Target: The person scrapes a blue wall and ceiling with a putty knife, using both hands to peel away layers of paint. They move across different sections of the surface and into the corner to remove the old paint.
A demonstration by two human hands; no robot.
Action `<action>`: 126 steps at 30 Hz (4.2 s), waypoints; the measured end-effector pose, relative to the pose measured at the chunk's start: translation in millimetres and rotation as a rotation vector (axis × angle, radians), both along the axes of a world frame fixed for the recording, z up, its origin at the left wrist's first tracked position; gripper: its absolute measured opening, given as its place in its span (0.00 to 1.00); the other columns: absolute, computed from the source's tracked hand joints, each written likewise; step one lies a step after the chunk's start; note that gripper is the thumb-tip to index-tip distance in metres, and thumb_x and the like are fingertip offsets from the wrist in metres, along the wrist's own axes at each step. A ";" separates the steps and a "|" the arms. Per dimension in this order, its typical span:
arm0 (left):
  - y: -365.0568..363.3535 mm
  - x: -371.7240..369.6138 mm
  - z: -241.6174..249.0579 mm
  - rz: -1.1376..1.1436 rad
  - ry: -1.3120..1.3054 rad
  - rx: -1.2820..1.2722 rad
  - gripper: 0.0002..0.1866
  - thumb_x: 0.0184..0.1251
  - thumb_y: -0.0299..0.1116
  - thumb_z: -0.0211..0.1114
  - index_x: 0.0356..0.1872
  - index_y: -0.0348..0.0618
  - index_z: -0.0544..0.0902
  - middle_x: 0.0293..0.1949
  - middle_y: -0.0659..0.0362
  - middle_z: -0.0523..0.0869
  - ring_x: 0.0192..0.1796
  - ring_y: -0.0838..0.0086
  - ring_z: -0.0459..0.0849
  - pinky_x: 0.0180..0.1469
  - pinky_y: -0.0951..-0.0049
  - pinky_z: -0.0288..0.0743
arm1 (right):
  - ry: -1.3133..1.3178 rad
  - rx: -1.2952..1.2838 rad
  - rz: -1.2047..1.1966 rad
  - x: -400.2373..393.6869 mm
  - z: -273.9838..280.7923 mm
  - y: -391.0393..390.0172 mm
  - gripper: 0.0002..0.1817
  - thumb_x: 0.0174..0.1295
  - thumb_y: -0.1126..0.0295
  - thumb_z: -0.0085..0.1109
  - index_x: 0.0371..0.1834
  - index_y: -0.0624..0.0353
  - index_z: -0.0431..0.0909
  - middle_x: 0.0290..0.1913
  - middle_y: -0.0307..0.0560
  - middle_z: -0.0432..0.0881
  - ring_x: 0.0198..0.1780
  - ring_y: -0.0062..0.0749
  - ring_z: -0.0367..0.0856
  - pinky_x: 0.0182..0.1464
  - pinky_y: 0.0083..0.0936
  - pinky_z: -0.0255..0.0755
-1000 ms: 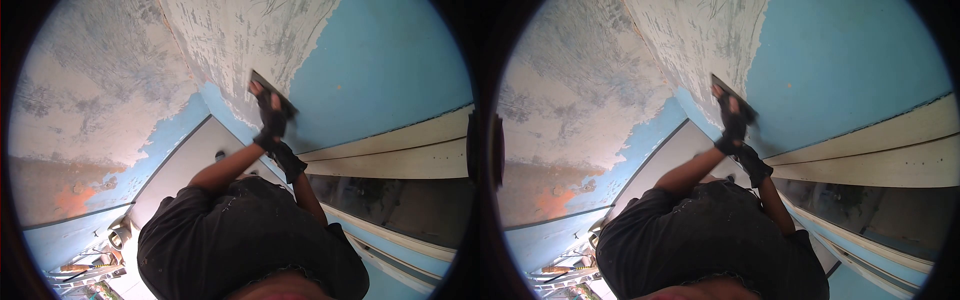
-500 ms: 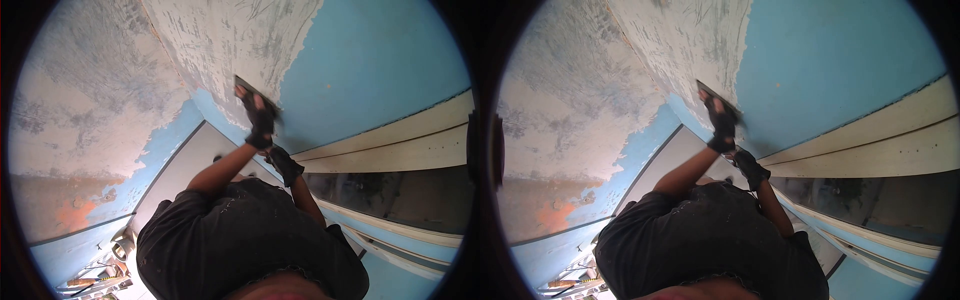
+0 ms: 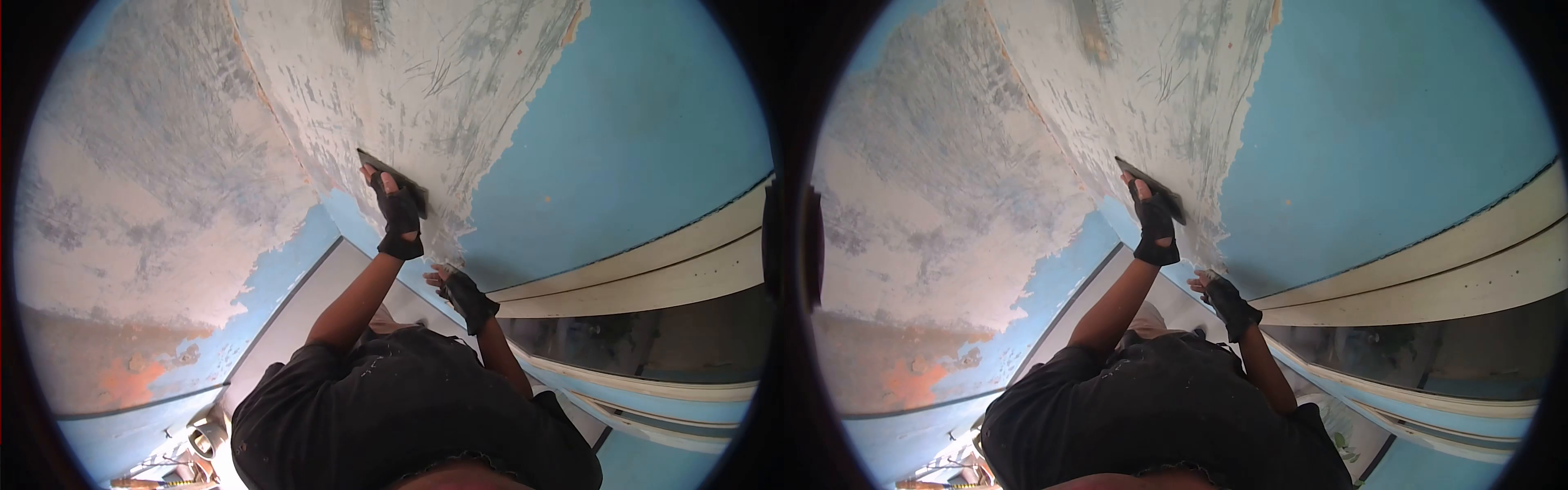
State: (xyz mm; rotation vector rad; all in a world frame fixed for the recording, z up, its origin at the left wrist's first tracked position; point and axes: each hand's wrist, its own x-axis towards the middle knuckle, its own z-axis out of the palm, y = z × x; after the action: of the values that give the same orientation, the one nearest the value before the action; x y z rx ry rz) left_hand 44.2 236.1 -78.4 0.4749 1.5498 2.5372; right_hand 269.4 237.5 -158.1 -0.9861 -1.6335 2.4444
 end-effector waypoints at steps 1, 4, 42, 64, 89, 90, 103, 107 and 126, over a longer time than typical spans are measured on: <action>-0.8 -8.6 -2.5 0.004 0.024 -0.010 0.42 0.86 0.57 0.40 0.83 0.34 0.42 0.86 0.45 0.37 0.87 0.60 0.34 0.85 0.63 0.30 | 0.009 -0.020 -0.002 -4.2 3.3 -1.3 0.32 0.79 0.45 0.49 0.74 0.58 0.69 0.65 0.46 0.82 0.65 0.29 0.78 0.62 0.27 0.67; -3.2 -25.8 -11.1 -0.020 -0.022 0.024 0.42 0.86 0.56 0.41 0.83 0.34 0.41 0.85 0.44 0.38 0.87 0.60 0.34 0.85 0.62 0.30 | -0.011 0.000 0.020 -9.5 11.3 -8.5 0.34 0.78 0.43 0.49 0.74 0.59 0.67 0.67 0.47 0.81 0.67 0.30 0.76 0.64 0.29 0.66; -40.1 -275.6 -52.2 -0.046 -0.067 0.016 0.40 0.84 0.60 0.48 0.81 0.40 0.53 0.78 0.48 0.62 0.73 0.62 0.66 0.77 0.60 0.58 | 0.112 -0.014 -0.353 -215.6 31.8 -84.6 0.33 0.79 0.46 0.50 0.76 0.59 0.66 0.66 0.46 0.80 0.66 0.27 0.75 0.64 0.27 0.67; -28.9 -86.9 -29.5 -0.140 -0.021 0.050 0.42 0.84 0.62 0.39 0.84 0.45 0.42 0.83 0.49 0.49 0.80 0.62 0.58 0.80 0.59 0.55 | 0.007 0.041 -0.319 -49.6 44.7 -61.6 0.29 0.80 0.50 0.50 0.75 0.56 0.67 0.65 0.42 0.81 0.64 0.24 0.76 0.63 0.27 0.67; -11.3 141.8 -13.4 -0.152 -0.004 0.037 0.43 0.84 0.58 0.47 0.83 0.37 0.46 0.83 0.47 0.49 0.80 0.61 0.56 0.81 0.59 0.52 | 0.116 0.028 -0.353 123.7 47.1 -45.2 0.28 0.81 0.53 0.50 0.74 0.62 0.67 0.64 0.48 0.81 0.63 0.27 0.78 0.61 0.26 0.73; -8.9 154.0 -19.4 -0.085 0.116 -0.055 0.43 0.85 0.57 0.46 0.83 0.34 0.44 0.84 0.46 0.46 0.82 0.60 0.53 0.83 0.59 0.48 | 0.112 0.026 -0.356 124.0 48.0 -45.4 0.29 0.81 0.53 0.50 0.74 0.63 0.67 0.64 0.49 0.81 0.64 0.28 0.78 0.62 0.26 0.73; -2.7 114.7 -41.7 -0.196 -0.051 0.037 0.41 0.86 0.55 0.41 0.83 0.33 0.42 0.85 0.43 0.38 0.86 0.57 0.39 0.85 0.59 0.37 | 0.150 0.027 -0.349 128.4 48.2 -44.0 0.32 0.78 0.48 0.53 0.74 0.61 0.67 0.65 0.50 0.80 0.66 0.31 0.77 0.65 0.30 0.70; -12.9 147.3 -34.6 -0.223 0.067 0.031 0.42 0.85 0.58 0.45 0.85 0.45 0.40 0.83 0.51 0.49 0.80 0.65 0.56 0.82 0.60 0.49 | 0.113 0.057 -0.315 117.7 62.2 -46.3 0.32 0.79 0.46 0.50 0.74 0.59 0.68 0.64 0.47 0.81 0.64 0.27 0.77 0.62 0.28 0.68; -6.8 -23.0 -24.5 -0.054 -0.141 0.087 0.41 0.86 0.54 0.44 0.84 0.39 0.40 0.85 0.49 0.42 0.84 0.61 0.49 0.84 0.62 0.42 | 0.097 -0.010 -0.122 10.8 37.0 -34.4 0.35 0.77 0.44 0.52 0.76 0.60 0.65 0.66 0.48 0.80 0.66 0.30 0.76 0.64 0.31 0.67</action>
State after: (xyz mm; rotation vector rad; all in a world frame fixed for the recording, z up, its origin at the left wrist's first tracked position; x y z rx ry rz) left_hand 21.2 229.3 -102.9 0.3344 1.3644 2.5444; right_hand 280.2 203.1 -121.1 -0.9237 -1.4876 2.3832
